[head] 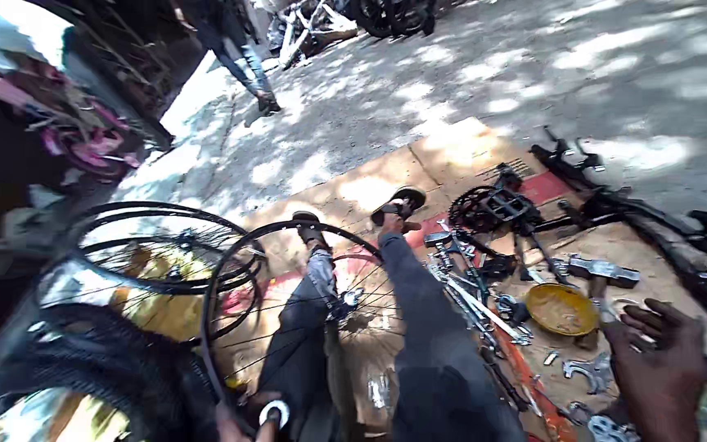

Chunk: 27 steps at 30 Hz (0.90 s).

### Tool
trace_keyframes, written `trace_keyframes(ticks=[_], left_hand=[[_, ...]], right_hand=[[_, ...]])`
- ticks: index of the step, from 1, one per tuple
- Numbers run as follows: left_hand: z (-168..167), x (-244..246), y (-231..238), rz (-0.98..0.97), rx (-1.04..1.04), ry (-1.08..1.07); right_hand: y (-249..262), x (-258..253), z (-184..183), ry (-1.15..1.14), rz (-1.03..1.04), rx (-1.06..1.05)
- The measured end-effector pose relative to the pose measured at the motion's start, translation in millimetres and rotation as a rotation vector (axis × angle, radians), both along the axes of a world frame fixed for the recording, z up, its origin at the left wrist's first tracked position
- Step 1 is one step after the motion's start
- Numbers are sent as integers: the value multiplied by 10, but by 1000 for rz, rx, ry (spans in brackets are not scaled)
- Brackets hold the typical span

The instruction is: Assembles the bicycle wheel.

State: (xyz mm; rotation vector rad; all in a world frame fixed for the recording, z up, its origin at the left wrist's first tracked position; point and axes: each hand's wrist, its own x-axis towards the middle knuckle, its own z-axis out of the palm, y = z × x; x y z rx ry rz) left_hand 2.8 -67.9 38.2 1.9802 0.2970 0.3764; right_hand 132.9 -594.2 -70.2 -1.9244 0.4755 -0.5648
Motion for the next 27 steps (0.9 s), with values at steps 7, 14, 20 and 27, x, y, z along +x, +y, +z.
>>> trace_keyframes(ticks=[7,14,20,27], left_hand=[[31,51,-159,127,-210,5],[58,-89,48,104,-258,41],[238,23,361,262,-296,15],[192,178,472,176,-256,-96]], right_hand=[[2660,-145,1016,-284,1316,-41],[3806,-60,799,-301,1743,-258],[3797,109,590,-364,1704,-287],[3770,173,707,-379,1811,-373]])
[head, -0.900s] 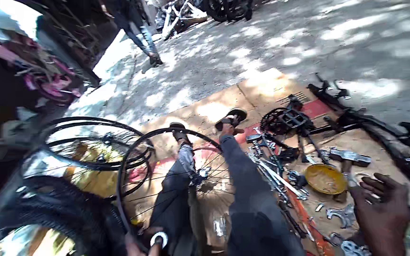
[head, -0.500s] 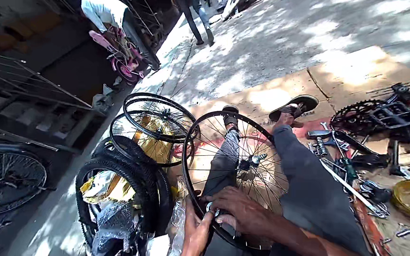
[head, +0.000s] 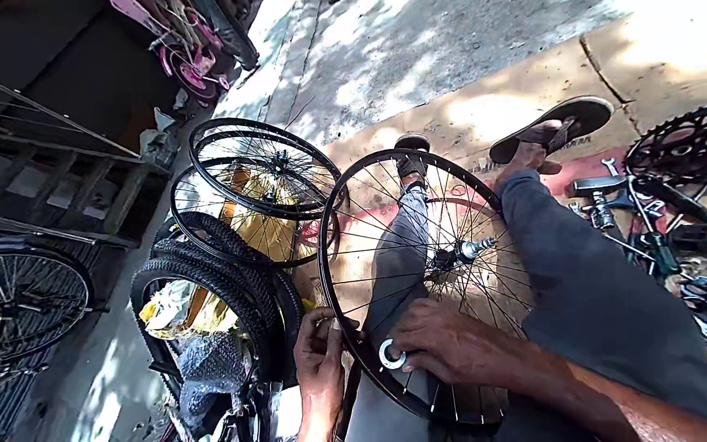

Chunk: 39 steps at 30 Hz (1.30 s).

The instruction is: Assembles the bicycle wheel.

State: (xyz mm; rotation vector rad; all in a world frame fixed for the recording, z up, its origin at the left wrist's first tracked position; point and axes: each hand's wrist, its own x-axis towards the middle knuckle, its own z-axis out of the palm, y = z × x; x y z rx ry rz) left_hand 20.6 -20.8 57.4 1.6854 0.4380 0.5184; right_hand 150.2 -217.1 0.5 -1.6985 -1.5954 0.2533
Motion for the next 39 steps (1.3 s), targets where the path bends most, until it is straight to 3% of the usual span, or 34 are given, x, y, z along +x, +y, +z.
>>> trace_keyframes(ticks=[4,6,8,10,13,16,18,20,23,25,27,30,32,35,39], left_hand=[[-1,-15,-35,25,-42,-18],[21,-21,-81,54,-41,-2],[37,-16,-99,63,-24,8],[11,-8,-71,58,-3,0],[-12,-13,-6,37,14,-7],[6,-2,-20,20,40,-14],[29,22,-71,28,36,-14],[56,31,-112,67,24,18],[36,4,-86,92,46,18],[13,0,-73,98,60,11],[2,13,-83,91,68,-8],[21,45,-134,86,39,-29],[64,60,-148,111,-2,24],[125,198,1,97,-35,124],[245,602,122,-4,-124,190]], right_hand=[[126,-12,138,215,80,-76],[205,-96,103,231,-43,-92],[314,-251,-4,106,-185,-41],[303,-218,26,130,-99,-95],[145,34,102,366,172,-124],[139,-8,75,475,73,-109],[248,-157,65,309,-113,-111],[314,-247,18,142,-152,-108],[163,5,129,301,138,-164],[112,86,87,435,213,-106],[159,-2,84,481,78,-98],[306,-220,14,204,-140,-71],[289,-197,45,142,-70,-141],[165,38,111,298,189,-169],[174,83,155,318,203,-161]])
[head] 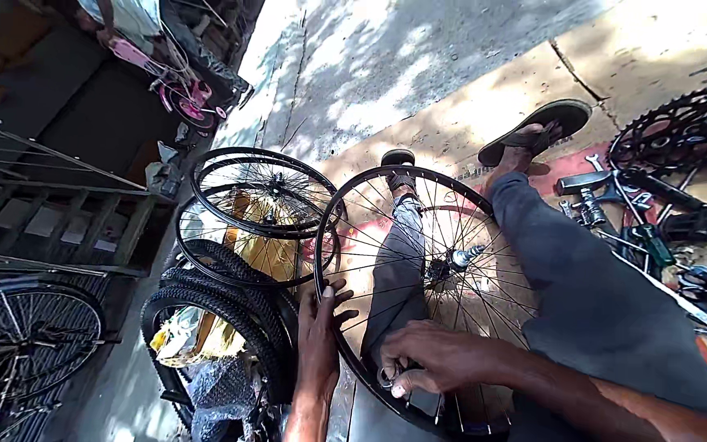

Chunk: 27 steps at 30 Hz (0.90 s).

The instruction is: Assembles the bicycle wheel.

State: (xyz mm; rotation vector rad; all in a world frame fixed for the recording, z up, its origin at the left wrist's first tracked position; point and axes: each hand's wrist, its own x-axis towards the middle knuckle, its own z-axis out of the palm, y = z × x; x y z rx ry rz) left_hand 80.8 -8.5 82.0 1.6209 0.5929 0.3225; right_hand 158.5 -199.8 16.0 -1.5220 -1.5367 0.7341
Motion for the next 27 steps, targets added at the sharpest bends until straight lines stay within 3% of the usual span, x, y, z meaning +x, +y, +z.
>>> trace_keyframes(ticks=[4,7,10,13,16,19,22,24,27], left_hand=[[72,51,-267,62,26,-79],[41,-207,-455,58,132,-150],[-105,-496,-530,32,189,-169],[-213,-703,-413,47,212,-122],[-164,-730,-288,141,212,-68],[-65,-650,-234,114,269,-114],[-45,-572,-222,108,282,-202],[-64,-568,-209,102,247,-220],[-51,-587,-218,80,223,-217]], right_hand=[[-202,97,115,36,-287,131],[-367,97,29,-255,-549,152],[-303,-71,-40,-297,-440,74],[-162,-241,-10,-18,-195,172],[-56,-290,-23,149,-279,77],[100,-417,-88,-79,-402,14],[-16,-208,18,97,-169,-22],[-115,-144,-24,249,-127,34],[-53,-322,-4,249,-326,-36]])
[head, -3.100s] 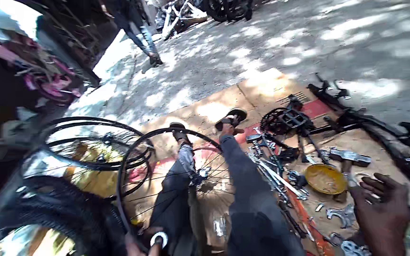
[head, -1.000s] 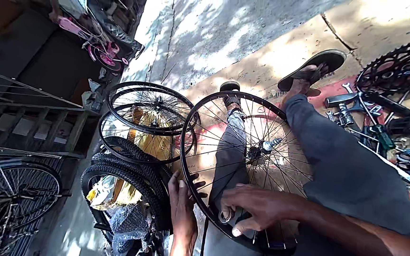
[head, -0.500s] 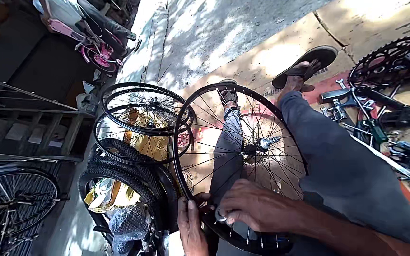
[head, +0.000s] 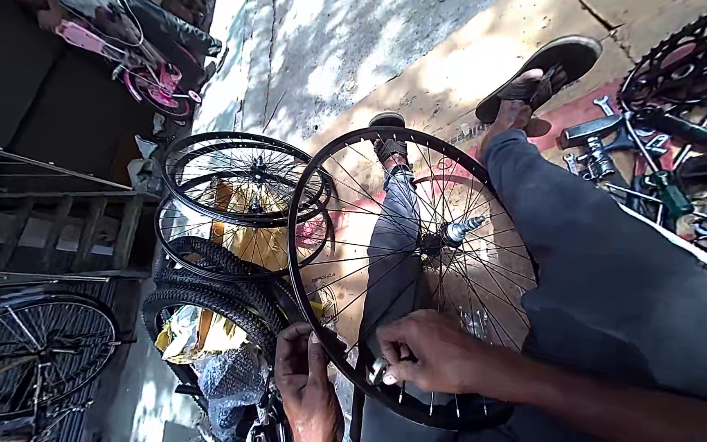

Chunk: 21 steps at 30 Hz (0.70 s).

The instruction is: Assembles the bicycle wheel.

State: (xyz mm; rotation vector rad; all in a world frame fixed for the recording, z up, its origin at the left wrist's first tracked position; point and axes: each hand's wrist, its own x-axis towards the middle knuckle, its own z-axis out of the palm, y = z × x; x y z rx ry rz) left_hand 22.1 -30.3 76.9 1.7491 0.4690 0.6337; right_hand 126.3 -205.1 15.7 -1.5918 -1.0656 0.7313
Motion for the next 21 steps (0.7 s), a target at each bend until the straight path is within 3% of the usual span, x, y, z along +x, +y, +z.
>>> trace_keyframes(ticks=[2,4,7,9,12,13,15,17,19,21], left_hand=[[26,15,-15,-9,-23,-1],[44,20,-44,19,-40,11],[16,0,-30,36,-10,14],[-19,-29,-5,15,11,3],[-21,-18,-17,-22,4,-10],[-13,-4,-28,-24,-7,-15],[26,-8,-37,-12,-26,7],[55,-43,-27,24,-32,31],[30,-61,10,27,-9,29],[-1,-39,26,10,1,21]], right_hand=[[127,-127,-41,-208,-147,-26],[144,-136,-63,-311,-83,-27],[-56,101,1,-82,194,63],[-85,106,-38,57,144,84],[111,-142,-55,-196,-101,-54],[142,-160,-51,-283,-89,-83],[61,-12,28,-224,84,-49],[-44,132,48,-25,221,34],[-17,92,13,77,128,13],[113,-65,28,-99,-38,-114]])
